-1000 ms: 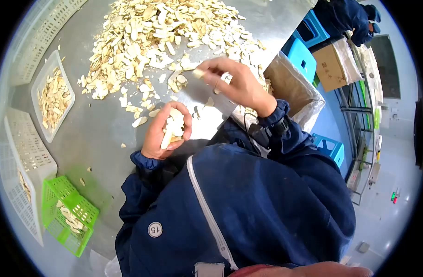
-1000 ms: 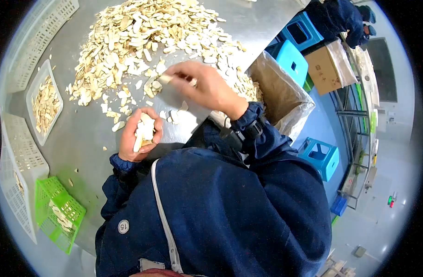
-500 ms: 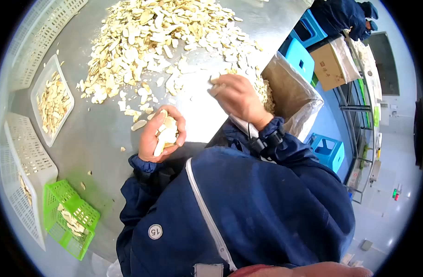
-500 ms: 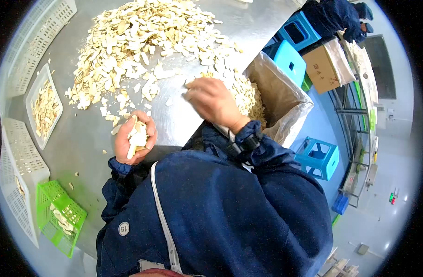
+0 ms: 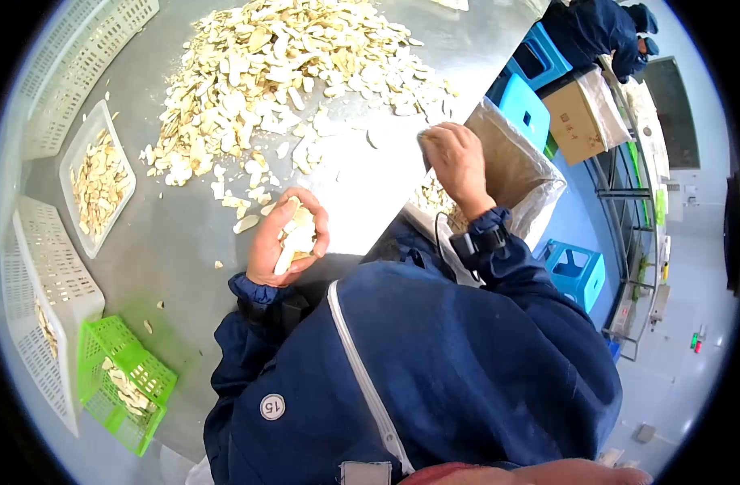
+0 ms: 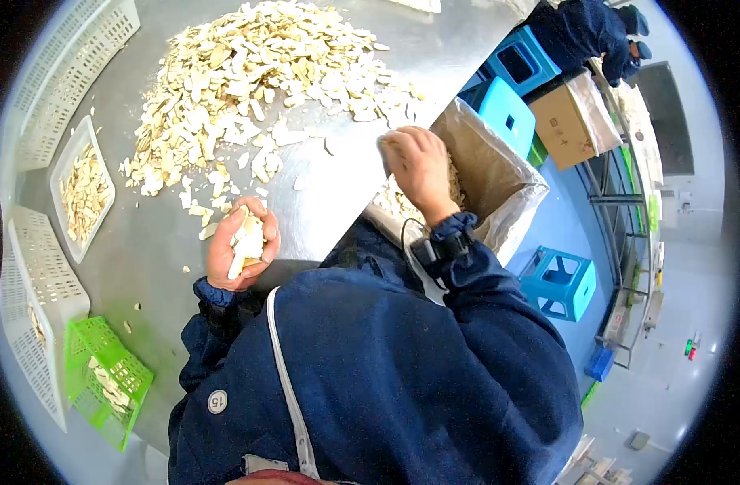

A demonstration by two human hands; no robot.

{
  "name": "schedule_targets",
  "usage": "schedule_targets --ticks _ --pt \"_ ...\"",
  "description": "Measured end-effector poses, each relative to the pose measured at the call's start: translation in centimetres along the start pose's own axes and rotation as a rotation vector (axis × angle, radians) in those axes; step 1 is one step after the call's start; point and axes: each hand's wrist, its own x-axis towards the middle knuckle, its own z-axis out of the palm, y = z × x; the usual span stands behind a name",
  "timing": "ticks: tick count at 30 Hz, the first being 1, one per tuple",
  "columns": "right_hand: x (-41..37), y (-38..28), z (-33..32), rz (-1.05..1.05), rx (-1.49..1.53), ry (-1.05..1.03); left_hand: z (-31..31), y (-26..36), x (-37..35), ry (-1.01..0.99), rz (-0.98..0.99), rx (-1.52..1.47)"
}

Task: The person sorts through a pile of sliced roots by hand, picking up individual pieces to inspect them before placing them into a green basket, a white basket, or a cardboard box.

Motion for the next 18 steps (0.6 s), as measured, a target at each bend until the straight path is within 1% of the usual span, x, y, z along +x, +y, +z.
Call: schedule_targets --ticks 2,3,6,8,10,13,16,17,18 --pt "-1.2 1.0 -1.2 0.143 -0.044 -0.011 0.0 0.0 0.0 -0.012 -0.006 0.008" --pt "-0.9 1.0 -1.5 0.167 -0.045 0.019 0.1 0.0 0.1 -0.018 -0.012 0.013" --pt "1.4 0.7 -1.0 0.105 -0.005 0.053 0.4 -0.2 0.0 0.021 -0.004 0.046" --pt "4.4 -0.6 0.1 0.023 0.010 0.019 0.0 -0.2 0.0 0.008 -0.007 0.036" --pt "6.8 -2.2 1.3 -0.010 -0.021 0.025 -0.2 -0.1 -0.2 0.008 -0.009 0.033" --pt "7.3 -1.9 2.4 -0.069 -0.040 -0.008 -0.2 0.0 -0.2 0.006 -0.018 0.028" --pt "4.4 0.8 1.9 0.024 0.021 -0.097 0.0 0.0 -0.1 -0.009 -0.024 0.016" --pt "3.2 2.0 1.5 0.070 -0.016 -0.062 0.1 0.0 -0.1 -0.016 -0.027 0.012" --pt "2.7 1.9 0.7 0.121 -0.053 -0.025 0.1 0.1 -0.1 -0.024 -0.035 0.009"
